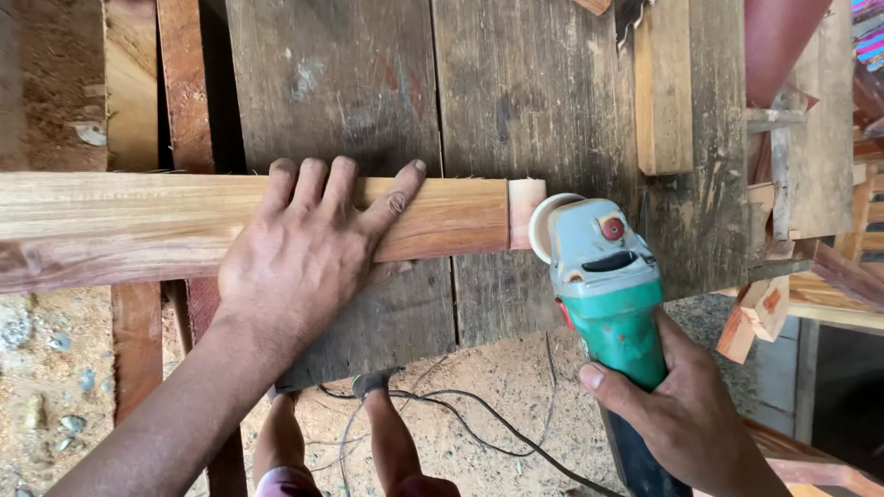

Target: Sanding and shaping wooden furniture components using a power grinder.

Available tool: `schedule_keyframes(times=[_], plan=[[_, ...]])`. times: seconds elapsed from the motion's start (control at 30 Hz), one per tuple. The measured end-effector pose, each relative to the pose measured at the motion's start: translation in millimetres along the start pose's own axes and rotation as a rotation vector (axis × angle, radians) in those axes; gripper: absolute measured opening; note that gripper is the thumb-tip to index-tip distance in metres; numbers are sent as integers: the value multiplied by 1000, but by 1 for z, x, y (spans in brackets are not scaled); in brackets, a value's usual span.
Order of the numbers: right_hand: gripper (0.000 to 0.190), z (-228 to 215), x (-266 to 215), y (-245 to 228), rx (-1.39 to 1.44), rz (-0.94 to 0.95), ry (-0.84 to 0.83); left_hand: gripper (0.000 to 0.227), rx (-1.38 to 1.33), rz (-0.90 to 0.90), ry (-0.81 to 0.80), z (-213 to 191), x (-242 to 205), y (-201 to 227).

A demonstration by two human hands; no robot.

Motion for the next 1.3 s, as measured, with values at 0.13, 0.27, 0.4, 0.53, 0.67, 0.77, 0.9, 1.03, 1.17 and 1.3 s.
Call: schedule_keyframes(times=[0.13,0.27,0.4,0.53,0.67,0.77,0.9,1.03,1.17,1.3], plan=[[52,3,2,-2,7,55,1,84,26,10,21,4,-3,1],[54,6,2,20,9,33,-62,80,15,-19,187,-8,-5,-3],[56,8,1,25,50,52,-87,84,-20,-10,212,1,-2,-2],[54,11,4,5,38,175,-6,82,39,-9,188,2,-5,0],[54,2,7,16,19,91,9,83,6,-18,169,2,-4,-1],[52,-3,9,32,65,120,4,81,42,-34,193,6,-6,0],[48,-14,12,44,152,162,45,80,55,-48,229,2,-7,0],[46,-20,14,53,178,172,39,77,32,-39,139,10,-4,-1],[55,-7,19,32,185,147,-32,81,36,-42,244,3,-7,-1],[62,3,25,9,57,136,-79,85,38,-40,226,5,-7,-1]])
Point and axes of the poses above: each hand's wrist, its own x-axis towards the middle knuckle, its own z-axis out of the palm, y = z × x, the point moved 10 cm from there along x, towards the middle knuckle, and after that the axes turned 5 degrees about z, right-handed, at the moved point
